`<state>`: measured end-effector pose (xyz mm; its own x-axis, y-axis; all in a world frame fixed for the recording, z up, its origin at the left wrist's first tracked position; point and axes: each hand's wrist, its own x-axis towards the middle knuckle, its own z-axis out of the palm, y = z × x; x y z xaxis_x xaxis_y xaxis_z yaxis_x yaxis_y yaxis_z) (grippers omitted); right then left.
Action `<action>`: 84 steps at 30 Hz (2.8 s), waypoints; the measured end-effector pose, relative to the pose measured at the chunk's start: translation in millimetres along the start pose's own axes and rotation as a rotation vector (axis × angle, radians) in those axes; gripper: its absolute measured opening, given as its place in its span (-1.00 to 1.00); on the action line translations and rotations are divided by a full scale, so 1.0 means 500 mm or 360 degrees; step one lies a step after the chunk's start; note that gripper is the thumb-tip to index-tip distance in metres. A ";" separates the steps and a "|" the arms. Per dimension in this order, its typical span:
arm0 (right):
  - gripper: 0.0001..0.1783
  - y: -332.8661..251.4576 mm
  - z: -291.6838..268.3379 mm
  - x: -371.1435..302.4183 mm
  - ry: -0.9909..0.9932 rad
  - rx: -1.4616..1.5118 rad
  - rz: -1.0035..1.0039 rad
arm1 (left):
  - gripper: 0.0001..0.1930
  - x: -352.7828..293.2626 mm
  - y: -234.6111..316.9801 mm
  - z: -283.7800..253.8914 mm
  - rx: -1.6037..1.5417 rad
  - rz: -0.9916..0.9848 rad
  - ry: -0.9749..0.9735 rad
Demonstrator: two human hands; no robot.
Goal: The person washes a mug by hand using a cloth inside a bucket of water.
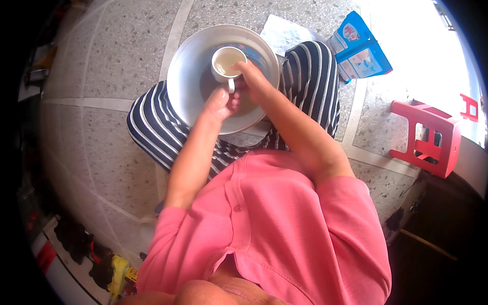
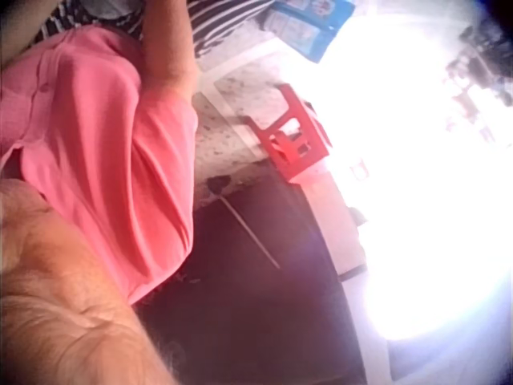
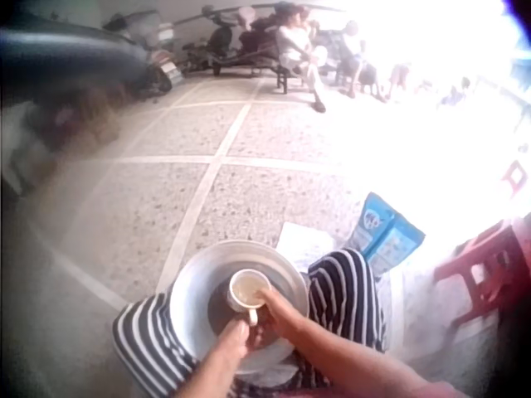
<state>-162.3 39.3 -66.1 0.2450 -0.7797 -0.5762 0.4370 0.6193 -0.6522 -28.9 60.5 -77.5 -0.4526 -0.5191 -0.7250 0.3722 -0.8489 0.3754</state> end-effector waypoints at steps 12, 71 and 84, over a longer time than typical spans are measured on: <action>-0.53 0.034 -0.008 0.002 -0.0143 -0.0071 -0.0104 | -0.62 -0.015 0.017 0.047 0.1988 0.2341 0.0912; -0.79 0.039 0.007 0.031 0.0463 0.0330 -0.0173 | -0.87 -0.012 0.116 0.024 0.3139 0.1251 0.0731; -0.83 0.081 0.008 0.041 0.0573 0.0447 -0.0203 | -0.59 -0.058 0.079 0.086 0.2792 0.1861 0.0409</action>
<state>-136.4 48.0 -102.2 -0.1194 -0.7357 -0.6667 0.6735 0.4334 -0.5988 -36.1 37.8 -16.8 -0.4809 -0.8535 0.2007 -0.6959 0.5108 0.5048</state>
